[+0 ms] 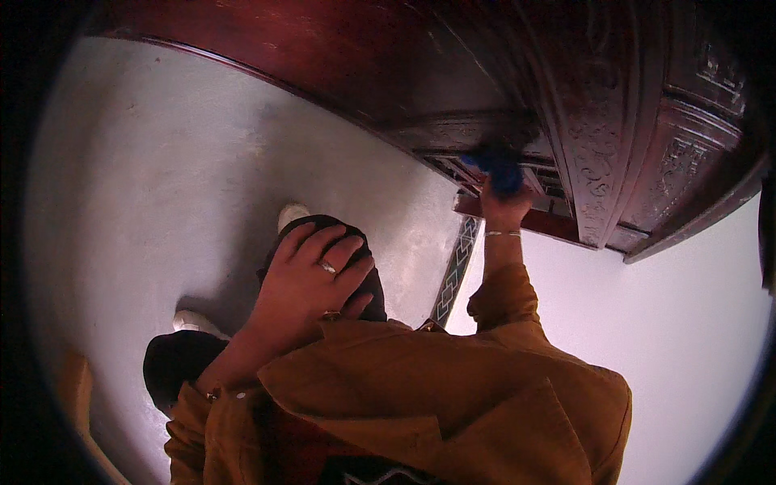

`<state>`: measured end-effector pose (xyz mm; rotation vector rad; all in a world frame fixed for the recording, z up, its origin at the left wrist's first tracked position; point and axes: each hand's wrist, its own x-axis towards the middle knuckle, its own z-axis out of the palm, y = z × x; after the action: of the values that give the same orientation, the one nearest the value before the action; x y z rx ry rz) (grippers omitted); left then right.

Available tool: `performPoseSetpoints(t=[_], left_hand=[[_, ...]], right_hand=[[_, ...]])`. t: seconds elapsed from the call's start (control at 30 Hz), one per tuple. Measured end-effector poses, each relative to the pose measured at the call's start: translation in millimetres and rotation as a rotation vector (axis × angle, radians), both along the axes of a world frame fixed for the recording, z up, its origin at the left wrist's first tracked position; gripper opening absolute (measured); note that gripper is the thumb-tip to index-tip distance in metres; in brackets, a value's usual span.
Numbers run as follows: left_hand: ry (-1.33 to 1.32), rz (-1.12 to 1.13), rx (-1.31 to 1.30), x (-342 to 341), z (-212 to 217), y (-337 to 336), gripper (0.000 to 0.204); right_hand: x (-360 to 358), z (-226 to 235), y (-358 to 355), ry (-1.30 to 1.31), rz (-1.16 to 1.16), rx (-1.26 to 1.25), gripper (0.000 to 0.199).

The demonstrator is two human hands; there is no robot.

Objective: The person wipes a dark wooden cabinet with a blue cloth, then moves to wipe a dark leather chair. The person uses the cloth to clean the surfaces of both items.

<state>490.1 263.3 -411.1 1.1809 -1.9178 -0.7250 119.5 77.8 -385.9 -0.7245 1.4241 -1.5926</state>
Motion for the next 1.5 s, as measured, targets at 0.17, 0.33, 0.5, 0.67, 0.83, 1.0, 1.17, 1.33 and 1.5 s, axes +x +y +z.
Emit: performPoseSetpoints(t=[0.17, 0.33, 0.5, 0.67, 0.83, 1.0, 1.17, 1.33, 1.5], left_hand=[[0.009, -0.088, 0.004, -3, 0, 5, 0.04], [-0.004, -0.045, -0.025, 0, -6, 3, 0.039], [-0.011, -0.011, -0.026, -1, -12, 5, 0.035], [-0.138, -0.028, -0.114, -2, -19, 8, 0.036], [-0.175, -0.012, -0.16, -5, -21, 8, 0.038], [-0.219, -0.097, -0.172, 0, -19, 7, 0.037], [-0.071, -0.039, -0.051, -2, -16, 8, 0.036], [-0.129, -0.033, -0.092, -6, -17, 9, 0.035], [-0.115, 0.01, -0.153, -3, -21, 5, 0.029]], right_hand=[[70, 21, -16, -0.219, 0.106, -0.308, 0.049], [110, -5, -16, 0.613, -0.117, -0.366, 0.06], [111, -59, -10, 0.532, -0.1, -0.028, 0.071], [106, -131, -14, 0.417, 0.006, -0.136, 0.055], [111, -199, -26, 0.087, -0.047, 0.117, 0.048], [110, -256, -44, -0.175, -0.172, 0.419, 0.035], [25, -257, -24, -0.24, -0.03, 0.278, 0.037], [-58, -259, -36, -0.272, -0.092, 0.371, 0.038], [-48, -283, -48, -0.09, -0.121, 0.263, 0.037]])
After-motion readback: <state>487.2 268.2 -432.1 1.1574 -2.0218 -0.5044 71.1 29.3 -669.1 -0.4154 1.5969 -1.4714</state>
